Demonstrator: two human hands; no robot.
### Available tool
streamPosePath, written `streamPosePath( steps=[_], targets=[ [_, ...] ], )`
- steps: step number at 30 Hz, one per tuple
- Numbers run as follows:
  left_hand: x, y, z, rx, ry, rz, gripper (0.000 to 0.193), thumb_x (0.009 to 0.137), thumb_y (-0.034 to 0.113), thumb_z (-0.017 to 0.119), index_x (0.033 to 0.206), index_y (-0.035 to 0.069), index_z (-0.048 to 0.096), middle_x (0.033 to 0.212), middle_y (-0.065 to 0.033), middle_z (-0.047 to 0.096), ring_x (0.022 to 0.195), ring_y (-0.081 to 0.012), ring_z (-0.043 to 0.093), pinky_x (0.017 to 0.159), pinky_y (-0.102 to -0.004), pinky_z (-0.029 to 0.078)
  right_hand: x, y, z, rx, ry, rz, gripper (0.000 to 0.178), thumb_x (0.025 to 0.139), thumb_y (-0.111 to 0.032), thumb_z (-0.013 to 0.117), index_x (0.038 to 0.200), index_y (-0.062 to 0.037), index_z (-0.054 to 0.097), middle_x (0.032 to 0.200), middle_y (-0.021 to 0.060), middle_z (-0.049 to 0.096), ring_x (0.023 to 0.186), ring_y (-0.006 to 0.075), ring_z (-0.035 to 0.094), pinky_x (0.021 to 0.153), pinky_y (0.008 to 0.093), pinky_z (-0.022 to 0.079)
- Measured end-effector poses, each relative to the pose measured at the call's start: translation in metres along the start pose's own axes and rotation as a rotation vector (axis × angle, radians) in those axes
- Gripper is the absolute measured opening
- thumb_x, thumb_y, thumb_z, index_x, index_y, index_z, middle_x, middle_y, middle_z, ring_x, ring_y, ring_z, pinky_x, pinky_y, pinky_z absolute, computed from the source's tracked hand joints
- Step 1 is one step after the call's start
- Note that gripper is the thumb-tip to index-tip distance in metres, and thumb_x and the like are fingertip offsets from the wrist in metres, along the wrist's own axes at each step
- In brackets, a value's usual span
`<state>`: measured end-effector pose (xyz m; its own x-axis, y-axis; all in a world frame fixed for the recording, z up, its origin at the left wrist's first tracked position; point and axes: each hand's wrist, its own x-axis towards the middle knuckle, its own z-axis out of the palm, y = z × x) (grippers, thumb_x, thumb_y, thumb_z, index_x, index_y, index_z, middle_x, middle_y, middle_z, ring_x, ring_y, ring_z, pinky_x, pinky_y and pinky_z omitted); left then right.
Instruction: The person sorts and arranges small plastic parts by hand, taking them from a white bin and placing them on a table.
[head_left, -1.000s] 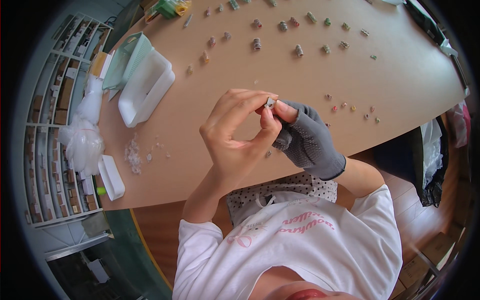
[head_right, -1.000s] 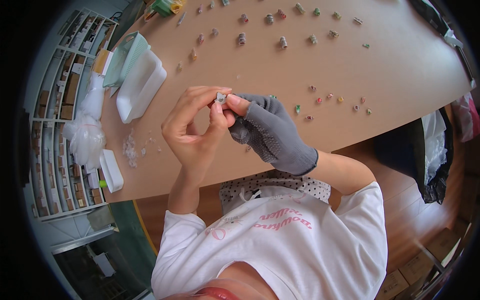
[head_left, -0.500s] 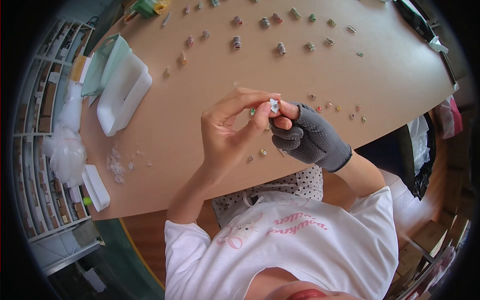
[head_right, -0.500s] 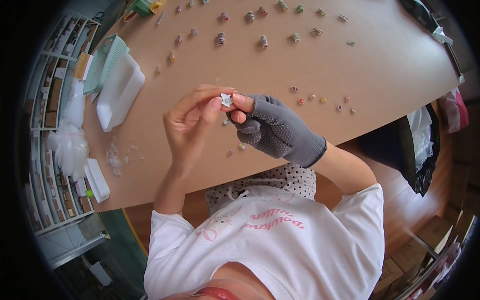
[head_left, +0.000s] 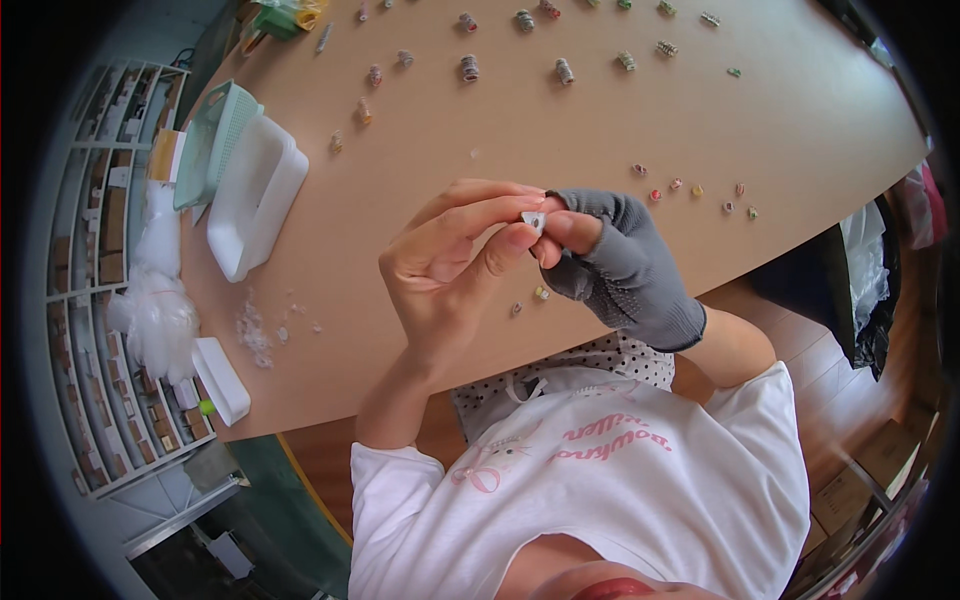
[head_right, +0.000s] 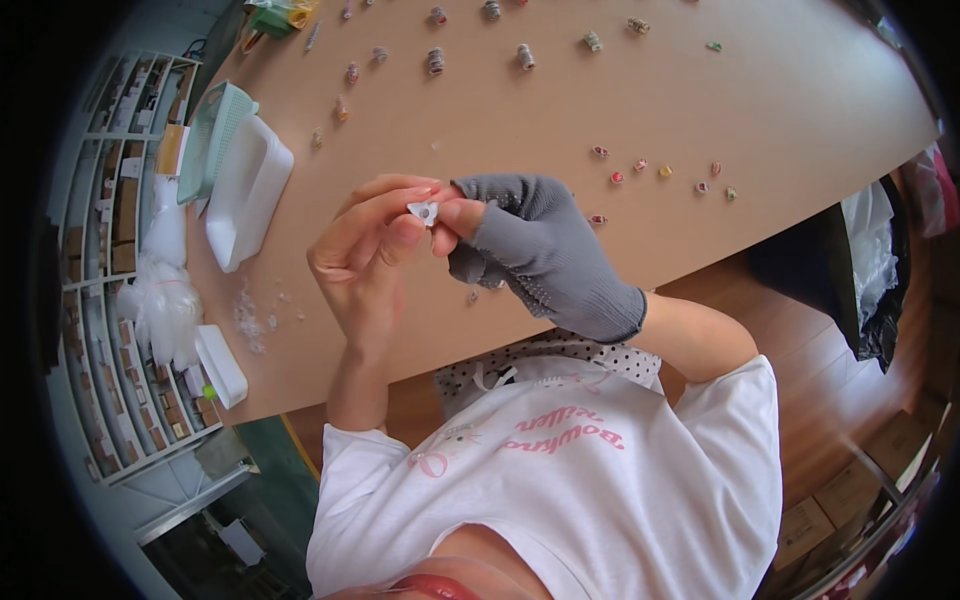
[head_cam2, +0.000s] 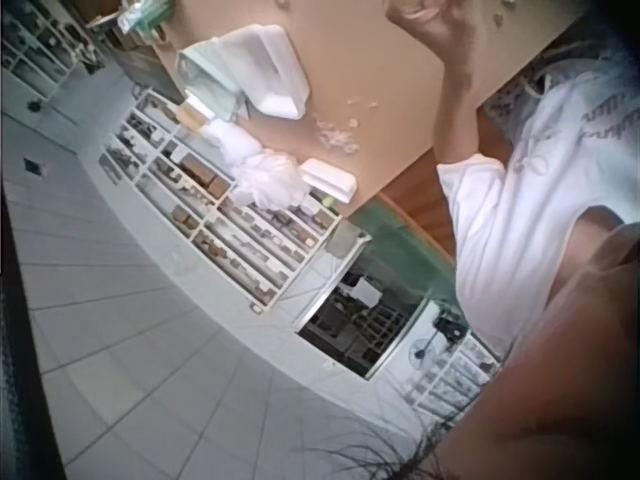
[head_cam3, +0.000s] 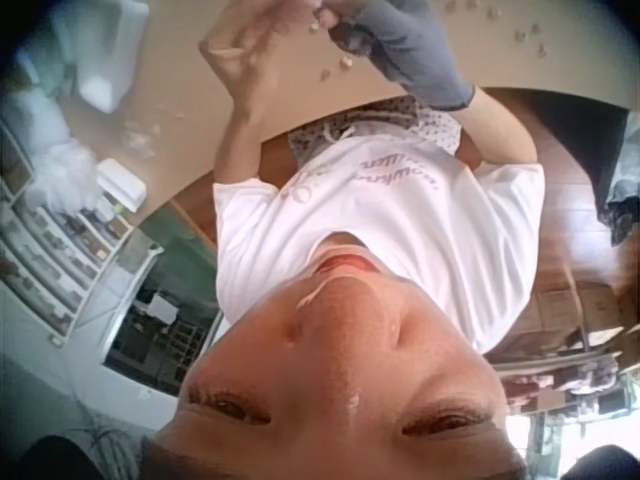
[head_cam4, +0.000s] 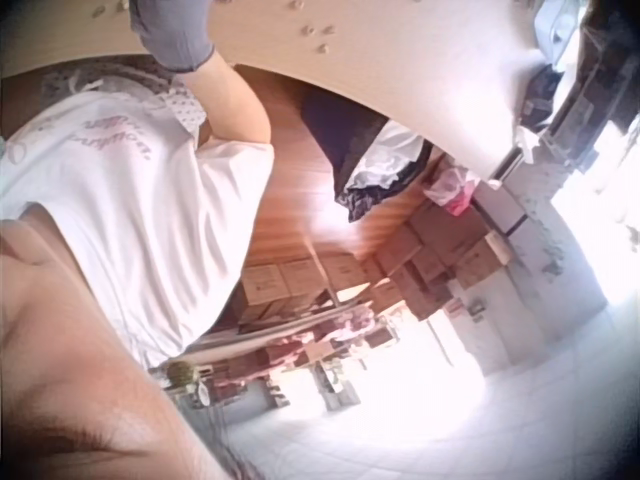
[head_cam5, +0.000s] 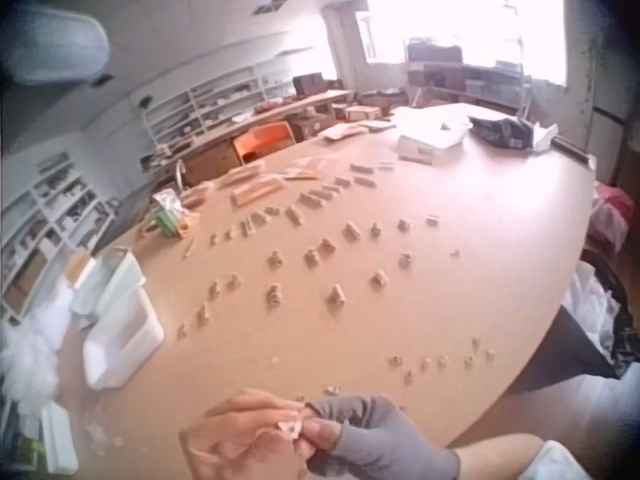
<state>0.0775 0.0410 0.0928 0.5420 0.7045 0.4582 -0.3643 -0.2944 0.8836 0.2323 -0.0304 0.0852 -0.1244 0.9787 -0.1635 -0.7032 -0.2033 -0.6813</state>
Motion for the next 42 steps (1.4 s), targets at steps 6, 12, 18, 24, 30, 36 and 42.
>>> streamPosePath(
  steps=[6,12,18,24,30,36,42],
  targets=[
    [-0.005,-0.001,0.001,-0.017,0.049,-0.011,0.017,0.090,-0.003,0.066,0.106,-0.007,0.069,0.108,-0.0179,0.065,0.082,-0.0203,0.067,0.070,-0.0303,0.057,0.000,0.005,-0.003,-0.067,0.036,0.029,0.025,0.095,-0.025,0.061,0.087,-0.0025,0.069,0.074,-0.0006,0.065,0.061,0.0051,0.055,0.054,0.0205,0.041],
    [-0.006,-0.001,0.000,-0.030,0.024,-0.017,0.016,0.090,-0.003,0.065,0.105,-0.007,0.069,0.109,-0.0169,0.065,0.089,-0.0200,0.065,0.073,-0.0311,0.056,-0.003,-0.004,-0.003,-0.107,0.057,0.040,0.027,0.094,-0.029,0.063,0.092,-0.0025,0.071,0.078,0.0013,0.069,0.063,0.0056,0.058,0.054,0.0204,0.043],
    [0.003,-0.011,-0.003,0.089,-0.139,-0.032,0.020,0.086,-0.006,0.068,0.106,-0.005,0.069,0.110,-0.0142,0.066,0.100,-0.0211,0.063,0.082,-0.0322,0.054,-0.001,-0.029,-0.031,-0.317,-0.075,0.185,0.024,0.090,-0.023,0.069,0.097,0.0005,0.071,0.083,0.0028,0.071,0.067,0.0066,0.061,0.057,0.0200,0.045],
    [0.016,-0.034,-0.007,0.276,-0.037,-0.164,0.028,0.084,-0.002,0.070,0.111,0.000,0.069,0.111,-0.0078,0.068,0.101,-0.0189,0.063,0.088,-0.0325,0.051,0.056,-0.092,-0.107,-1.539,-0.040,-0.584,0.018,0.081,-0.009,0.073,0.099,-0.0076,0.070,0.083,0.0036,0.068,0.073,0.0157,0.065,0.065,0.0261,0.050],
    [-0.009,-0.069,-0.056,0.656,-0.065,-0.192,0.029,0.082,0.002,0.073,0.111,0.005,0.070,0.108,-0.0073,0.068,0.101,-0.0230,0.062,0.088,-0.0349,0.050,0.157,-0.175,-0.196,-2.306,0.268,-0.665,0.021,0.082,-0.016,0.074,0.101,-0.0138,0.067,0.094,0.0038,0.066,0.084,0.0228,0.066,0.071,0.0350,0.052],
    [-0.021,-0.069,-0.068,0.718,-0.131,-0.272,0.034,0.078,0.007,0.077,0.111,0.005,0.070,0.110,-0.0074,0.066,0.104,-0.0252,0.058,0.090,-0.0363,0.049,0.180,-0.179,-0.212,-2.397,0.325,-0.674,0.019,0.074,-0.017,0.072,0.091,-0.0138,0.068,0.092,0.0081,0.066,0.091,0.0300,0.063,0.078,0.0431,0.051],
    [-0.024,-0.071,-0.063,0.765,-0.134,-0.207,0.040,0.074,0.014,0.082,0.111,0.006,0.070,0.109,-0.0046,0.064,0.102,-0.0243,0.056,0.092,-0.0375,0.047,0.137,-0.161,-0.135,-2.184,0.287,-0.772,0.025,0.073,-0.016,0.076,0.096,-0.0108,0.068,0.090,0.0087,0.067,0.082,0.0289,0.065,0.071,0.0414,0.052]
  ],
)
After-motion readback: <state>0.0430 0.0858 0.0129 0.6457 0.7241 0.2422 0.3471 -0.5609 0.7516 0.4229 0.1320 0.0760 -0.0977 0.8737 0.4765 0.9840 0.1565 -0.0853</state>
